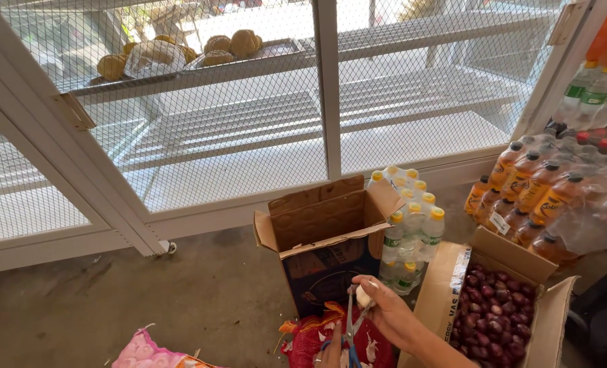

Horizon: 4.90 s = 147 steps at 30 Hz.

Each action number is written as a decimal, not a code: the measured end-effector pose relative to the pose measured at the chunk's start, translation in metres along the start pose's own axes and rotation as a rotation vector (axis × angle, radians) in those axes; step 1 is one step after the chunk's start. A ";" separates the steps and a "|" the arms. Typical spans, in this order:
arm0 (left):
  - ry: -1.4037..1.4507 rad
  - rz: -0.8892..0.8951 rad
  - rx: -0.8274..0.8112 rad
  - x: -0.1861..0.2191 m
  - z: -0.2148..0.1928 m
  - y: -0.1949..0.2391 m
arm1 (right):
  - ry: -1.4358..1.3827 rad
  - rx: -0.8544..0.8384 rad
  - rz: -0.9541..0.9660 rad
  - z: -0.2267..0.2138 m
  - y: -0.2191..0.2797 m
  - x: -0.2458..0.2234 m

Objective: Trimming and preparing garlic bulbs using scissors in a storage area.

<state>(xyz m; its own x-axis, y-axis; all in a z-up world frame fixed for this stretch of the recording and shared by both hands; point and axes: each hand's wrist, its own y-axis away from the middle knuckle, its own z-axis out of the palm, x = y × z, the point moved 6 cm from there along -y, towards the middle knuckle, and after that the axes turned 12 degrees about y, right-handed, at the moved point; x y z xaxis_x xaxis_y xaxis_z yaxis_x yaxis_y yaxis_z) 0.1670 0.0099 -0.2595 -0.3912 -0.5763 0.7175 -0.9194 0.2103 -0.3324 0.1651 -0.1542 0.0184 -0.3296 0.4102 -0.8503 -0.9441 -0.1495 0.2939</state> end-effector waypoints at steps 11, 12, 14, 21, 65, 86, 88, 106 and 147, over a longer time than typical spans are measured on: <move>-0.033 -0.012 -0.038 0.018 -0.004 0.005 | 0.256 -0.057 -0.107 0.005 0.001 0.012; -0.082 0.033 0.017 0.010 0.005 0.007 | 0.280 -0.045 -0.116 0.005 0.002 0.014; -0.133 0.075 0.071 0.016 0.005 0.009 | 0.302 -0.034 -0.122 0.006 0.003 0.022; 0.158 -0.265 -0.121 0.076 -0.035 0.014 | 0.553 0.121 -0.372 0.025 0.029 0.006; 0.712 -0.648 -0.029 0.208 -0.147 0.007 | 0.818 0.112 -0.352 0.001 0.001 0.025; 1.161 -0.817 -0.065 0.167 -0.095 0.023 | 1.136 -0.055 -0.556 0.044 0.038 0.001; 1.562 -0.907 0.110 0.165 -0.094 0.024 | 0.803 -0.158 -0.411 0.046 0.039 0.018; 1.122 -0.611 0.140 0.212 -0.143 0.004 | 0.283 -0.014 -0.075 0.002 0.006 0.036; 0.414 -0.502 0.019 0.232 -0.189 -0.008 | 0.444 -0.263 -0.182 0.009 0.010 -0.003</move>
<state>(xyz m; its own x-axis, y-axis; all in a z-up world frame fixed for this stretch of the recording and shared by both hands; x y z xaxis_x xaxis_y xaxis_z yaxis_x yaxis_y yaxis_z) 0.0757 0.0241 0.0250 0.0987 -0.2479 0.9638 -0.9951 -0.0217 0.0963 0.1563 -0.1487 0.0283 -0.0728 0.0397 -0.9966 -0.9333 -0.3549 0.0540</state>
